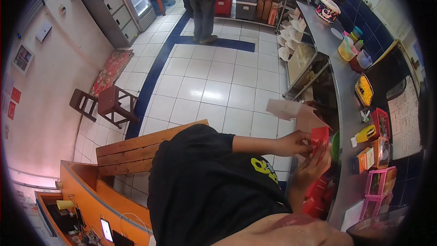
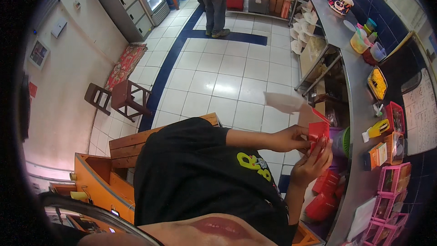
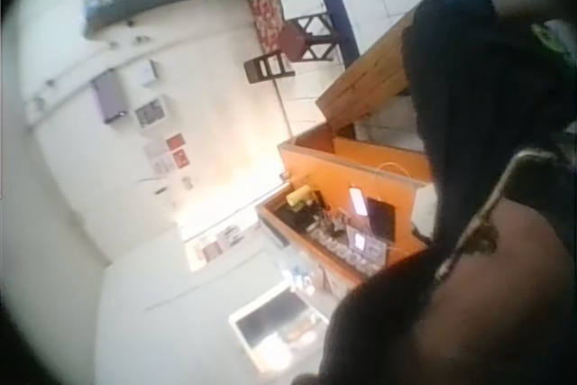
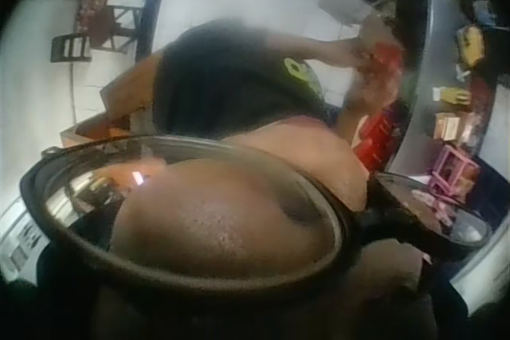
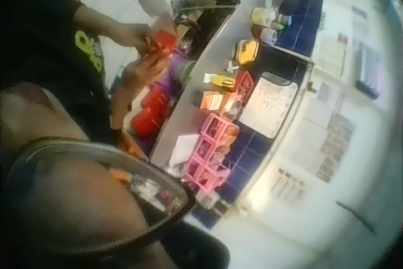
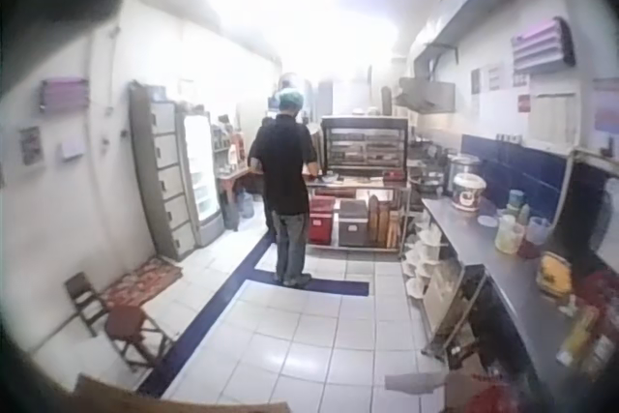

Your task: The person folds multiple cardboard boxes by hand and stacks them together. They then pick up a prepared food container and apply a sticker to the side of the box using a handheld dispenser.

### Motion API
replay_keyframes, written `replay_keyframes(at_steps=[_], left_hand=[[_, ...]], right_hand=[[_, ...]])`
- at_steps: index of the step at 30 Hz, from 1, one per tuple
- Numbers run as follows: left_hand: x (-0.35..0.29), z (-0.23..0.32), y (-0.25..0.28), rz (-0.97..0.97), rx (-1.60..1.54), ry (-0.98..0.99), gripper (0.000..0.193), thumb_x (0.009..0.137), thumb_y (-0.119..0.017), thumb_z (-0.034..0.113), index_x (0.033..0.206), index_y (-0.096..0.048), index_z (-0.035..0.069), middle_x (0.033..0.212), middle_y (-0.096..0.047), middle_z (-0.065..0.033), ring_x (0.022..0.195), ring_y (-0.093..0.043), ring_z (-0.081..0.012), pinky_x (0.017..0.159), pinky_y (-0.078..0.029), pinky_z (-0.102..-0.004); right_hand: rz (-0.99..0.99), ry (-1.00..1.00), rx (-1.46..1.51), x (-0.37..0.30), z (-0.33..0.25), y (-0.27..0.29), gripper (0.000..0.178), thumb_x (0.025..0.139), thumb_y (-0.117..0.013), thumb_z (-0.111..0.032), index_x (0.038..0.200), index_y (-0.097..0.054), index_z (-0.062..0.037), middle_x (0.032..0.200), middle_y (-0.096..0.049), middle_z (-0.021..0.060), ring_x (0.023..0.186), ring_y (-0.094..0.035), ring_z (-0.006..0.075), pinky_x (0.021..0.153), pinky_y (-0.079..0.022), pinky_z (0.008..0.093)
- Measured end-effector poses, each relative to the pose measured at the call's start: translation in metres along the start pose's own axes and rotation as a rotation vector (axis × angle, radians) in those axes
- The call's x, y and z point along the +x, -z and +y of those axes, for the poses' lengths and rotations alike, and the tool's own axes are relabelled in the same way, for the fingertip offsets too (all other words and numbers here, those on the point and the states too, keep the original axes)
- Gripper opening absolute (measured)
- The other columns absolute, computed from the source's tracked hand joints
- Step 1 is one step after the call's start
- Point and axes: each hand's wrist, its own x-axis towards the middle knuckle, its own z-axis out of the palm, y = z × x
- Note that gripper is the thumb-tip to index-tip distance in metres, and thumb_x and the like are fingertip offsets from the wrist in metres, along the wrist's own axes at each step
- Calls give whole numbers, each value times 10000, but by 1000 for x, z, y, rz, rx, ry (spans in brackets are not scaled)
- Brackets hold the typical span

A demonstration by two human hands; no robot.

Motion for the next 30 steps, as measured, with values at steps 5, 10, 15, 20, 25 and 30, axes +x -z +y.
replay_keyframes(at_steps=[5, 10, 15, 20, 25, 30], left_hand=[[-10, -5, -9, 84, 27, -115, 307, 944, -484, 147, 1218, -516, 11, 1071, -598, -68, 1012, -567, -139, 877, -479, -298], [-9, 6, 18, -137, 78, 167, 389, 889, -587, 192, 1209, -501, -12, 991, -617, -33, 832, -578, -79, 742, -497, -247], [-11, 12, 24, -522, 116, 590, 261, 849, -619, 145, 1065, -609, -1, 814, -640, -4, 707, -603, -82, 632, -507, -240], [8, 17, 10, -172, 521, 151, 397, 837, -682, 130, 1198, -571, 11, 897, -650, -19, 826, -610, -82, 724, -494, -228], [65, -16, -37, -323, 332, -34, 297, 849, -627, 53, 1138, -581, 3, 1007, -609, -56, 941, -564, -103, 824, -451, -250], [85, -34, -78, -672, 224, -50, 186, 822, -606, 8, 1007, -595, -7, 959, -612, -76, 824, -538, -108, 727, -439, -261]], right_hand=[[-15, -107, 409, 1, -15, -7, 951, 820, -461, -683, 1452, -252, -4, 1363, -374, 181, 1196, -431, 291, 984, -371, 401], [-59, -547, 1210, -19, 46, -1, 684, 911, -488, -450, 1398, -366, 15, 1141, -565, 123, 1093, -505, 186, 945, -385, 345], [-465, -539, 691, -12, 64, 47, 284, 963, -469, -169, 1060, -628, 45, 770, -580, 70, 752, -531, 145, 744, -439, 279], [229, -1027, 922, -26, 49, 71, 137, 908, -614, -168, 859, -632, -41, 672, -486, -47, 574, -427, 25, 485, -313, 197], [294, -945, 291, -53, 54, 100, 227, 744, -776, -93, 914, -659, 4, 628, -472, -26, 561, -413, 61, 498, -338, 229], [227, -929, 192, -65, 22, 152, 315, 663, -814, -130, 935, -688, -31, 634, -447, 36, 573, -375, 135, 540, -361, 288]])
